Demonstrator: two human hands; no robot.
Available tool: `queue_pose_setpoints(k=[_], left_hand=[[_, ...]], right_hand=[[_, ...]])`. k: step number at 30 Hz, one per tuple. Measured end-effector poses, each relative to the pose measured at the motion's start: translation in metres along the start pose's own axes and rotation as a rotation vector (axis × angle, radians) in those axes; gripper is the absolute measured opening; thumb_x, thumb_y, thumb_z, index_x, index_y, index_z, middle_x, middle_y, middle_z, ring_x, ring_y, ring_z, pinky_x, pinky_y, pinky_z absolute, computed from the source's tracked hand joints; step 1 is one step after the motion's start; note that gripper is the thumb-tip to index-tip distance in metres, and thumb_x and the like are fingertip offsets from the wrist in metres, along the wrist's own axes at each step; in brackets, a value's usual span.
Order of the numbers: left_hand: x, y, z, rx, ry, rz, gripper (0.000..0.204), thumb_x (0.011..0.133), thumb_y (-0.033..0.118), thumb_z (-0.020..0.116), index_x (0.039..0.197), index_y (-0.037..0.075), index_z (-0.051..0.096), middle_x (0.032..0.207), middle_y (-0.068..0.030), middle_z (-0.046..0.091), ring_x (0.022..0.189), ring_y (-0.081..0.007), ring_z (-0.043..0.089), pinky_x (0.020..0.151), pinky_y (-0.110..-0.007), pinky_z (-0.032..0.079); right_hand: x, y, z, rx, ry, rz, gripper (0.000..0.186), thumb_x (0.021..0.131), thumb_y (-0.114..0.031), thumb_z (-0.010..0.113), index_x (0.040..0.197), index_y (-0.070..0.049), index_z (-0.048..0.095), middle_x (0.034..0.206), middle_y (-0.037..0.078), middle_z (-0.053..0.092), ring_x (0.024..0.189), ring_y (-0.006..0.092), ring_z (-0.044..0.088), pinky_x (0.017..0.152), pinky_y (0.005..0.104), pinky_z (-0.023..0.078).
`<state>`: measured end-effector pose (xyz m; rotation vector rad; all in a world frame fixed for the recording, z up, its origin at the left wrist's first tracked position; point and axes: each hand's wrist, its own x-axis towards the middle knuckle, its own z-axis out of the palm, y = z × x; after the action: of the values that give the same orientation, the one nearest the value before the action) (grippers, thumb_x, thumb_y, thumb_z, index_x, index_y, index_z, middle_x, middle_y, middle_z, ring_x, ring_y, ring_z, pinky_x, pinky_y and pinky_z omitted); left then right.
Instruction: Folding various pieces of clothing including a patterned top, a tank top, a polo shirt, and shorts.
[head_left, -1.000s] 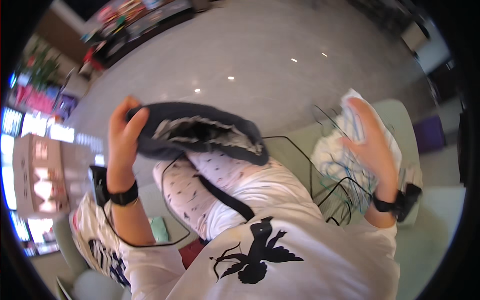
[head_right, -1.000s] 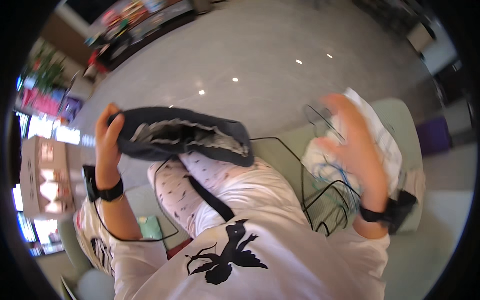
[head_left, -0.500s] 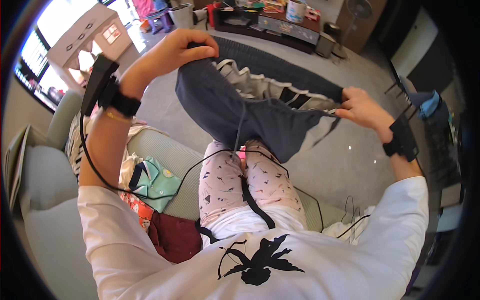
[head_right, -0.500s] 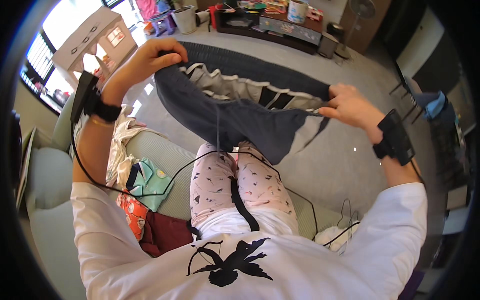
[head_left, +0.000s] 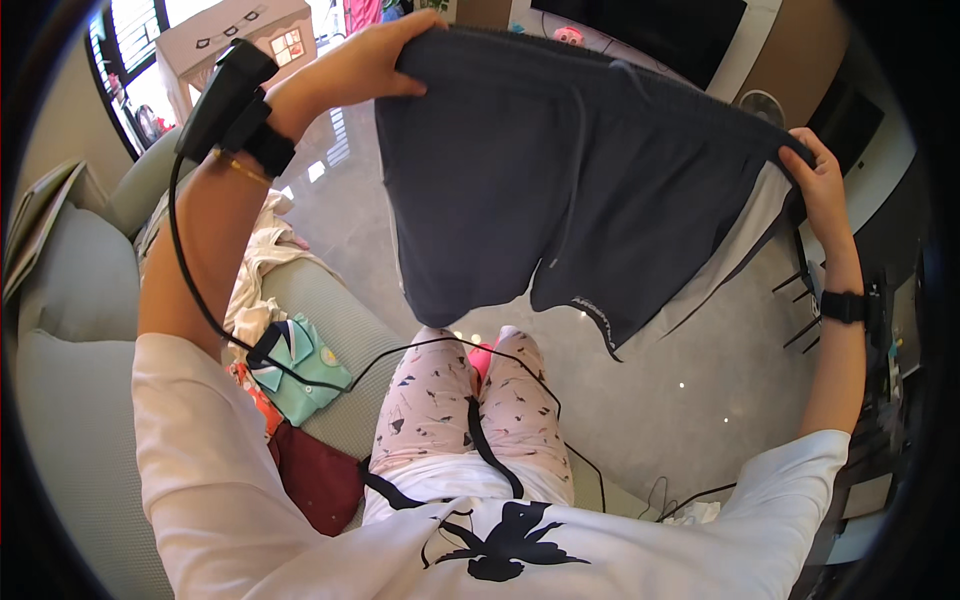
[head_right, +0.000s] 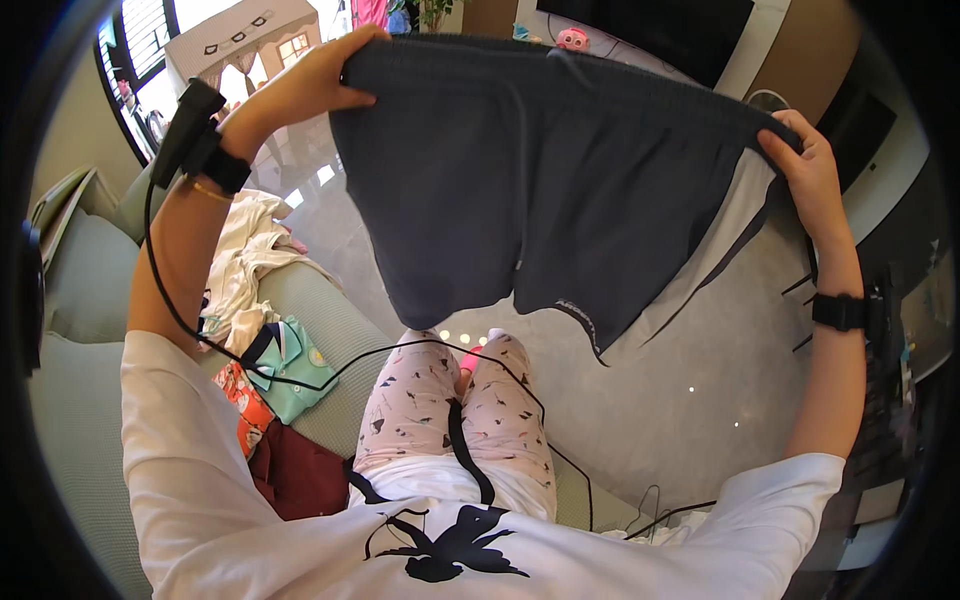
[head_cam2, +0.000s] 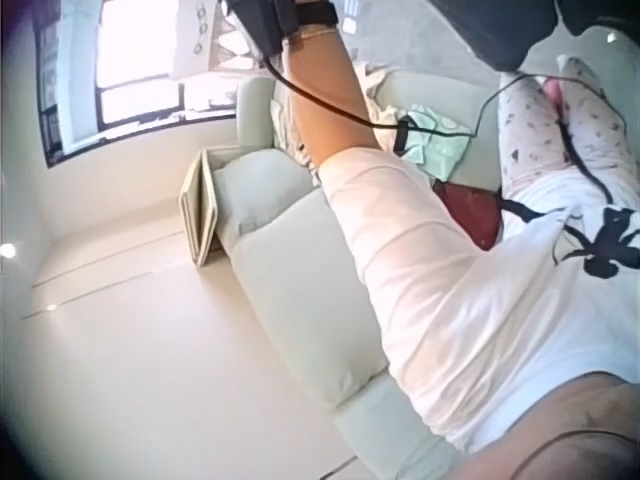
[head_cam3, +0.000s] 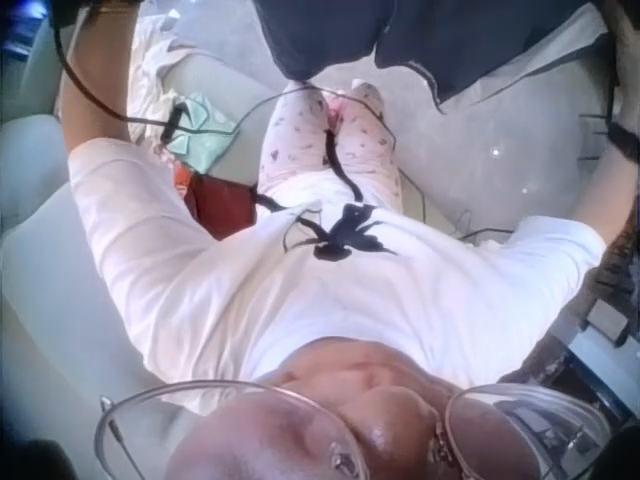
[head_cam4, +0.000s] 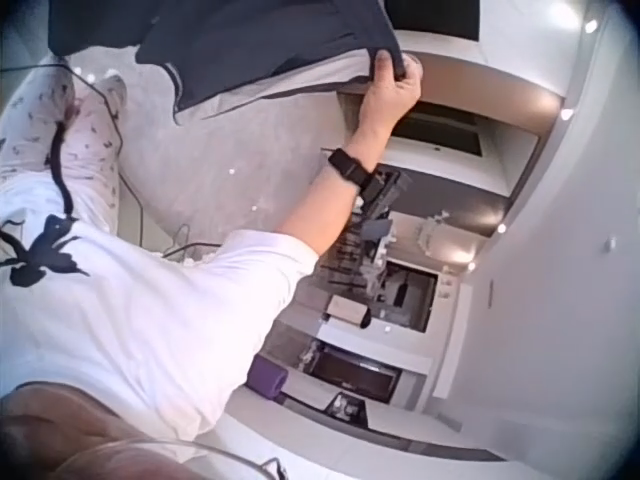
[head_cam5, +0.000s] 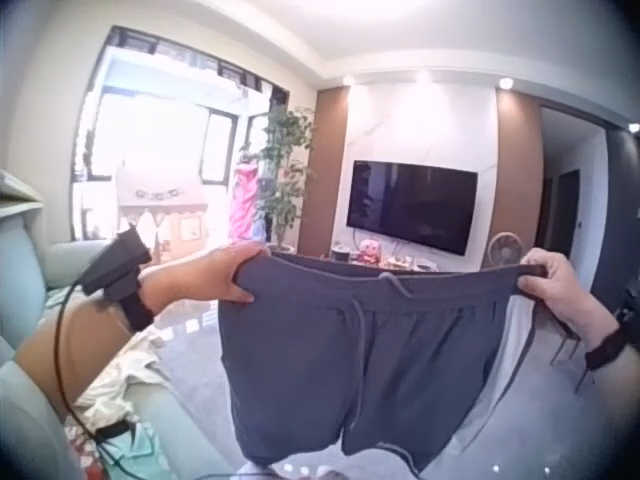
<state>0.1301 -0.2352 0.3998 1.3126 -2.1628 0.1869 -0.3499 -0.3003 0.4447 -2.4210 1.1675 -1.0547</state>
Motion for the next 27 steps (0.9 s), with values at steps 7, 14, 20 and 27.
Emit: queue_pose_setpoints(k=[7, 14, 20, 27], left_hand=[[0.001, 0.024, -0.038, -0.400, 0.050, -0.018, 0.044, 0.067, -0.001, 0.068, 0.105, 0.000, 0.046, 0.098, -0.0052, 0.052, 0.089, -0.0121, 0.049, 0.079, -0.025, 0.042], [0.039, 0.001, 0.020, -0.369, 0.310, -0.194, 0.051, 0.068, 0.001, 0.063, 0.115, 0.003, 0.043, 0.097, -0.0103, 0.058, 0.086, -0.0205, 0.058, 0.074, -0.030, 0.049], [0.063, 0.099, 0.051, -1.397, 0.191, -0.180, 0.048, 0.077, 0.012, 0.062, 0.120, 0.004, 0.041, 0.107, -0.0133, 0.054, 0.093, -0.0206, 0.058, 0.079, -0.034, 0.049], [0.025, 0.103, 0.098, -1.135, 0.499, 0.032, 0.053, 0.082, 0.020, 0.060, 0.126, 0.004, 0.036, 0.122, -0.0166, 0.045, 0.109, -0.0206, 0.049, 0.090, -0.032, 0.041]], right_hand=[[0.013, -0.007, -0.022, 0.491, 0.352, -0.099, 0.011, 0.085, -0.012, 0.058, 0.092, -0.005, 0.055, 0.091, -0.003, 0.057, 0.086, 0.0055, 0.053, 0.077, 0.0185, 0.039], [0.056, -0.005, 0.028, -0.041, 0.400, 0.231, 0.031, 0.084, -0.028, 0.057, 0.090, 0.002, 0.056, 0.081, 0.008, 0.058, 0.076, 0.0141, 0.054, 0.071, 0.0253, 0.042], [0.056, -0.078, 0.100, 0.864, 0.147, 0.072, 0.034, 0.077, -0.021, 0.066, 0.094, 0.005, 0.051, 0.086, 0.010, 0.059, 0.075, 0.0202, 0.059, 0.064, 0.0348, 0.050], [0.069, -0.078, 0.140, 0.556, 0.424, -0.036, 0.055, 0.068, -0.008, 0.068, 0.114, 0.003, 0.041, 0.095, 0.011, 0.055, 0.077, 0.0184, 0.058, 0.065, 0.0291, 0.050]])
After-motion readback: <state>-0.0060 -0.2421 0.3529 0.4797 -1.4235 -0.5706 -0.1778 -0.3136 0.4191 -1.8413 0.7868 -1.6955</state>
